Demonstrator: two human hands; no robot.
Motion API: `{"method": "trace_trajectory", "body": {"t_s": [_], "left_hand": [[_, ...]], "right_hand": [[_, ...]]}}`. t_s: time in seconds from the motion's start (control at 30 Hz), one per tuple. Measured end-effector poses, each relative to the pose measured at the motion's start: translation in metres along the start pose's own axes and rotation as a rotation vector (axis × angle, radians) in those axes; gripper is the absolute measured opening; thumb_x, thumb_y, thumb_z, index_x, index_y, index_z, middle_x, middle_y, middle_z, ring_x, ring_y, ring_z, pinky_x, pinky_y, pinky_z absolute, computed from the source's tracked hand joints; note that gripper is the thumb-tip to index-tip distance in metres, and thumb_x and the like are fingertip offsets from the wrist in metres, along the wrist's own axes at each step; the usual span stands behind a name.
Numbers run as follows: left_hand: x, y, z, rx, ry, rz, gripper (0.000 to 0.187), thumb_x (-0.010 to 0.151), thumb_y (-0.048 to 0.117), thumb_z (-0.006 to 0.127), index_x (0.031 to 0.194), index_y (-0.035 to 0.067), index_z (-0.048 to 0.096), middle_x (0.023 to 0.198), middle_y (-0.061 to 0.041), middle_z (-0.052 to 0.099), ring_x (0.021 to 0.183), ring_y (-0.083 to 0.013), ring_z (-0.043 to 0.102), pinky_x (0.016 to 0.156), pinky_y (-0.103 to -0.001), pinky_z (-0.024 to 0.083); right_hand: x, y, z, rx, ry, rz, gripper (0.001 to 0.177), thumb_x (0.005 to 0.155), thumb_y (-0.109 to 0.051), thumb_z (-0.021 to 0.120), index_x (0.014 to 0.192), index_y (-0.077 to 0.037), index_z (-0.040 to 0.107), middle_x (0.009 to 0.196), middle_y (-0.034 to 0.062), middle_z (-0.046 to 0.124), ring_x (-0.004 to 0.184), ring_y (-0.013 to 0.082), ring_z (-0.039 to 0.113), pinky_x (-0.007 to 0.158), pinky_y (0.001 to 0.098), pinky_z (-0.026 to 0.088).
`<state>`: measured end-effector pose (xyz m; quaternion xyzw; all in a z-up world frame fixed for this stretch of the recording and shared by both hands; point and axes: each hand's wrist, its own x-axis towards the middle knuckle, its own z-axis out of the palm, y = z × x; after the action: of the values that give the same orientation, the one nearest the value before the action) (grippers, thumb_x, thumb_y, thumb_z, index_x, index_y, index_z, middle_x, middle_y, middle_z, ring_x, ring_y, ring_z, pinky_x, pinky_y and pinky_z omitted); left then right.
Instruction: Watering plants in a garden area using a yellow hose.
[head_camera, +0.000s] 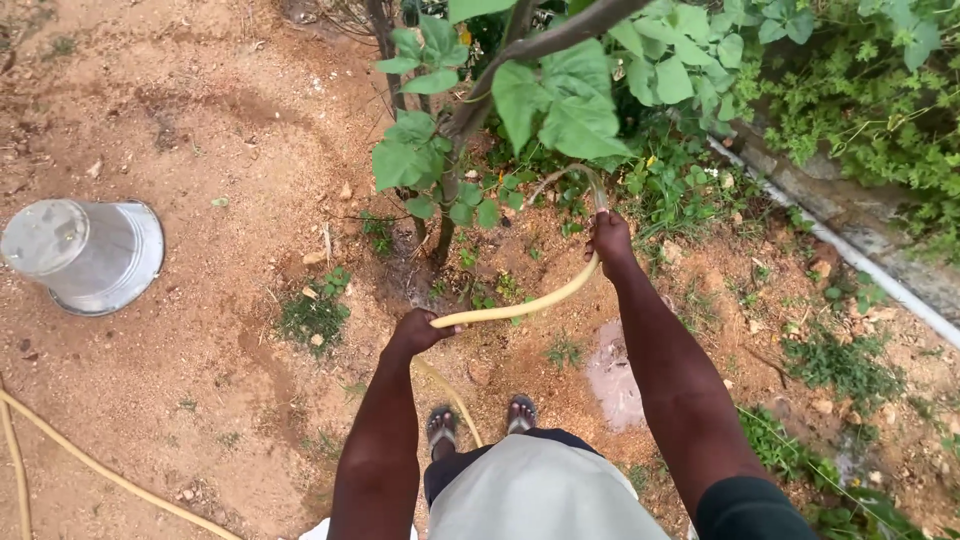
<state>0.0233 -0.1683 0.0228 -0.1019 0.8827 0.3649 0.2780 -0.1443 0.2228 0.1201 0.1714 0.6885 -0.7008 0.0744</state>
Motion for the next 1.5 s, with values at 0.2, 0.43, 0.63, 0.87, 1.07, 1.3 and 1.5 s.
{"method": "trace_trajectory", "body": {"t_s": [0.2, 0.43, 0.63, 0.87, 1.07, 1.3, 1.5], "left_hand": [[-0.015, 0.015, 0.026, 0.036, -0.007, 0.005, 0.061, 0.070, 0.065, 0.085, 0.094, 0.009, 0.082, 0.074, -0.009, 0.074, 0.065, -0.0211, 0.070, 0.066, -0.040, 0.057], [-0.038, 0.035, 0.040, 0.041, 0.017, -0.007, 0.068, 0.067, 0.071, 0.083, 0.089, 0.007, 0.080, 0.070, -0.010, 0.072, 0.064, -0.0243, 0.070, 0.065, -0.042, 0.056], [-0.044, 0.041, 0.051, 0.054, 0.054, -0.001, 0.069, 0.067, 0.072, 0.082, 0.087, 0.006, 0.080, 0.070, -0.012, 0.072, 0.065, -0.0253, 0.071, 0.067, -0.041, 0.056], [-0.048, 0.052, 0.062, 0.071, 0.047, 0.006, 0.070, 0.068, 0.073, 0.080, 0.087, 0.005, 0.080, 0.069, -0.012, 0.071, 0.065, -0.0262, 0.070, 0.066, -0.042, 0.056], [-0.047, 0.048, 0.073, 0.012, 0.070, 0.032, 0.071, 0.066, 0.073, 0.082, 0.085, 0.004, 0.079, 0.067, -0.012, 0.071, 0.063, -0.0255, 0.070, 0.065, -0.041, 0.056], [-0.050, 0.048, 0.070, -0.044, 0.076, 0.004, 0.067, 0.064, 0.068, 0.086, 0.085, 0.005, 0.080, 0.067, -0.010, 0.070, 0.063, -0.0241, 0.069, 0.064, -0.041, 0.054], [-0.045, 0.046, 0.066, -0.025, 0.062, -0.017, 0.067, 0.065, 0.069, 0.085, 0.084, 0.005, 0.079, 0.067, -0.010, 0.070, 0.063, -0.0247, 0.068, 0.063, -0.042, 0.053]], "right_hand": [[0.003, 0.000, -0.020, -0.007, 0.004, 0.032, 0.027, 0.111, -0.030, 0.042, 0.102, -0.007, 0.051, 0.071, 0.0028, 0.049, 0.047, 0.0135, 0.047, 0.038, 0.0336, 0.049], [0.010, 0.003, -0.032, -0.006, -0.005, 0.023, 0.025, 0.111, -0.029, 0.042, 0.103, -0.008, 0.051, 0.071, 0.0025, 0.049, 0.047, 0.0141, 0.046, 0.039, 0.0346, 0.048], [0.012, 0.000, -0.041, 0.004, -0.003, 0.068, 0.027, 0.111, -0.032, 0.040, 0.106, -0.008, 0.052, 0.072, 0.0017, 0.049, 0.048, 0.0127, 0.046, 0.042, 0.0338, 0.050], [0.028, 0.016, -0.058, 0.004, -0.009, 0.041, 0.027, 0.111, -0.032, 0.042, 0.105, -0.009, 0.054, 0.071, 0.0023, 0.049, 0.047, 0.0136, 0.045, 0.041, 0.0344, 0.049], [0.026, 0.012, -0.062, 0.016, -0.022, 0.039, 0.027, 0.112, -0.032, 0.042, 0.103, -0.008, 0.049, 0.072, 0.0022, 0.048, 0.048, 0.0139, 0.046, 0.041, 0.0353, 0.049], [0.024, 0.012, -0.061, 0.005, -0.026, 0.065, 0.027, 0.112, -0.031, 0.040, 0.109, -0.007, 0.051, 0.073, 0.0030, 0.049, 0.049, 0.0140, 0.047, 0.042, 0.0350, 0.050], [0.017, 0.008, -0.061, 0.003, -0.006, 0.087, 0.027, 0.112, -0.030, 0.040, 0.108, -0.006, 0.051, 0.074, 0.0031, 0.050, 0.049, 0.0138, 0.046, 0.043, 0.0345, 0.051]]}}
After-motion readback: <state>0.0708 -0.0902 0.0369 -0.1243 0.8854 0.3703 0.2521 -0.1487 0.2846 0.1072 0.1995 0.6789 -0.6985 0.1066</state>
